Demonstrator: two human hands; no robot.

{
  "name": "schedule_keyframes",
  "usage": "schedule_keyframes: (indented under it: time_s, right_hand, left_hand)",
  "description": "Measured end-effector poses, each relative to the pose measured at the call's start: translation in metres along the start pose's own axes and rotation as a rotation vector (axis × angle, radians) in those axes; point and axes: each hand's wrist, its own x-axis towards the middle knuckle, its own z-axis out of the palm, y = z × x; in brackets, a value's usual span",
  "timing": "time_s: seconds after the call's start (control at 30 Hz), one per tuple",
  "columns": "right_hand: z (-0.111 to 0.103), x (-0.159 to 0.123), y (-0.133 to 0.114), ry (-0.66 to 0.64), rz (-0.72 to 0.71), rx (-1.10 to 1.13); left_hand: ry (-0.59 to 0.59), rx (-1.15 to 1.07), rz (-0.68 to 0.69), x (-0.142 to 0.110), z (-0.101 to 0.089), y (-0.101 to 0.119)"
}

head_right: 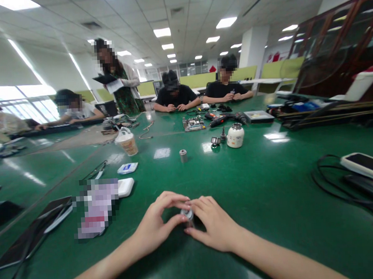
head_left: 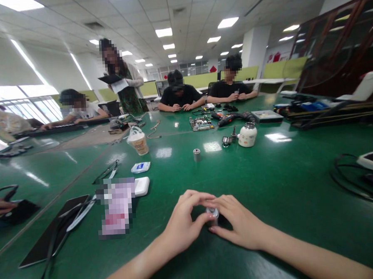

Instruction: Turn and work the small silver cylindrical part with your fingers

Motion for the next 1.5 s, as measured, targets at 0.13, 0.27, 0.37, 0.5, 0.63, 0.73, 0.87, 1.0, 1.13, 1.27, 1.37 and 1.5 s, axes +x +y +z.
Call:
schedule_keyframes:
  time_s: [0.13,0.27,0.37,0.5,0.63,0.73,0.87,1.0,1.13,1.27,1.37,1.5]
  right_hand:
    - [-0.002,0.001,-0.002,-0.017,0.02,0.011]
    - [-0.002,0.001,-0.003,-0.002,0.017,0.02]
    - [-0.001,0.001,-0.002,0.007,0.011,0.02]
    - [0.0,0.001,-0.001,-0.001,0.012,0.014]
    - [-0.002,0.001,-0.003,-0.014,0.029,0.018]
    - [-0.003,0.001,-0.003,-0.016,0.027,0.021]
    - [-0.002,0.001,-0.002,-0.005,0.025,0.023]
    - [-0.002,0.001,-0.002,-0.01,0.018,0.024]
    - [-0.003,0.001,-0.003,-0.015,0.026,0.028]
    - [-0.001,0.0,-0.002,-0.011,0.029,0.025]
    - [0.0,0.0,-0.002,-0.013,0.018,0.021]
    - [0.0,0.0,-0.002,-0.014,0.009,0.023]
  left_hand:
    - [0.104,0.087,-0.056,0.001,-0.001,0.001]
    - [0.048,0.015,-0.001,0.0,-0.001,0.001]
    - [-0.029,-0.04,0.024,0.0,0.0,-0.001]
    - [-0.012,-0.054,-0.029,0.001,0.001,-0.002]
    - [0.11,0.049,-0.118,0.003,0.0,-0.001]
    - [0.1,0.037,-0.076,0.002,0.0,0.0]
    - [0.005,-0.058,-0.004,0.001,0.0,0.0]
    - [0.088,0.075,-0.048,0.0,0.0,-0.001]
    - [0.146,0.116,-0.048,0.0,0.0,0.0]
    - [0.02,-0.005,0.0,-0.002,0.0,0.0]
    - [-0.011,0.0,0.017,-0.003,0.002,-0.001]
    - [0.072,-0.024,0.004,-0.006,0.01,-0.004]
